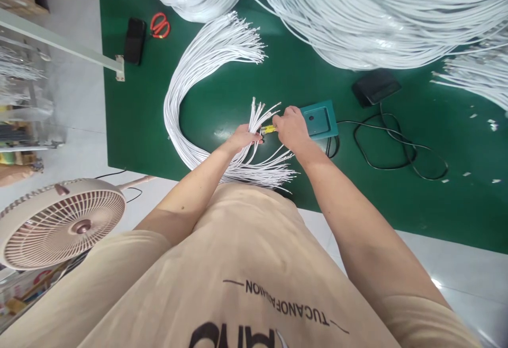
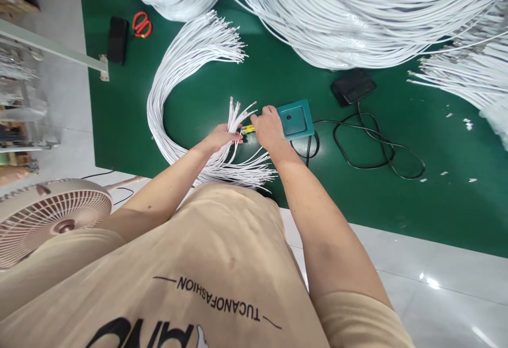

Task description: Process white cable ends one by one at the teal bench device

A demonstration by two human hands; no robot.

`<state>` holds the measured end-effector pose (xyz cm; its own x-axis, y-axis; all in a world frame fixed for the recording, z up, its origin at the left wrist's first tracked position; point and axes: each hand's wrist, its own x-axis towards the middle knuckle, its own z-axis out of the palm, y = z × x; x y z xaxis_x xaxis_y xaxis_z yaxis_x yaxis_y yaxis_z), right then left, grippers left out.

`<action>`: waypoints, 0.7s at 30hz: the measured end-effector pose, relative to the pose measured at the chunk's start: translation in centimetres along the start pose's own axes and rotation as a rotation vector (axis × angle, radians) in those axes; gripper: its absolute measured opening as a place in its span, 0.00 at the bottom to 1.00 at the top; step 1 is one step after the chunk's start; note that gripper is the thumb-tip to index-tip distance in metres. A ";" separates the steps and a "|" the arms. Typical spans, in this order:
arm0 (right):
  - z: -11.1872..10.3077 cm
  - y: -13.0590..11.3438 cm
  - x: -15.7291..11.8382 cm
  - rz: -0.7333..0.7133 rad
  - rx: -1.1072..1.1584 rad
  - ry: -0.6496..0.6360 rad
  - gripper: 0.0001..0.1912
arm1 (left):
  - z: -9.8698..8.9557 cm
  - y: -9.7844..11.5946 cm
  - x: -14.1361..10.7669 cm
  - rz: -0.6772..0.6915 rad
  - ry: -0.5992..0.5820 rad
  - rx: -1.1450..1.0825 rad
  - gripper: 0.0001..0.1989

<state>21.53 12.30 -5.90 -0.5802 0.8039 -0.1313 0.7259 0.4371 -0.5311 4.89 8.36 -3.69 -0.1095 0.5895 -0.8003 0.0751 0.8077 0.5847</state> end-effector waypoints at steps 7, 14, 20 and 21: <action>-0.6 -0.4 -0.4 -0.032 -0.024 0.023 0.12 | 0.1 -0.1 0.1 -0.008 0.004 -0.002 0.15; -1.2 0.4 -2.4 0.244 -0.221 0.201 0.26 | 0.1 -0.1 0.2 -0.014 -0.007 0.031 0.20; -0.8 0.6 -2.2 0.248 -0.194 0.241 0.25 | -1.6 -0.1 -0.1 0.062 -0.021 0.004 0.24; -0.9 0.2 -2.2 0.237 -0.176 0.257 0.24 | -2.0 -0.1 -0.2 0.097 -0.046 -0.016 0.25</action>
<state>23.26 10.99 -5.02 -0.2933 0.9560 -0.0069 0.8938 0.2717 -0.3567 2.90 8.18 -3.30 -0.0571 0.6647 -0.7449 0.0676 0.7470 0.6614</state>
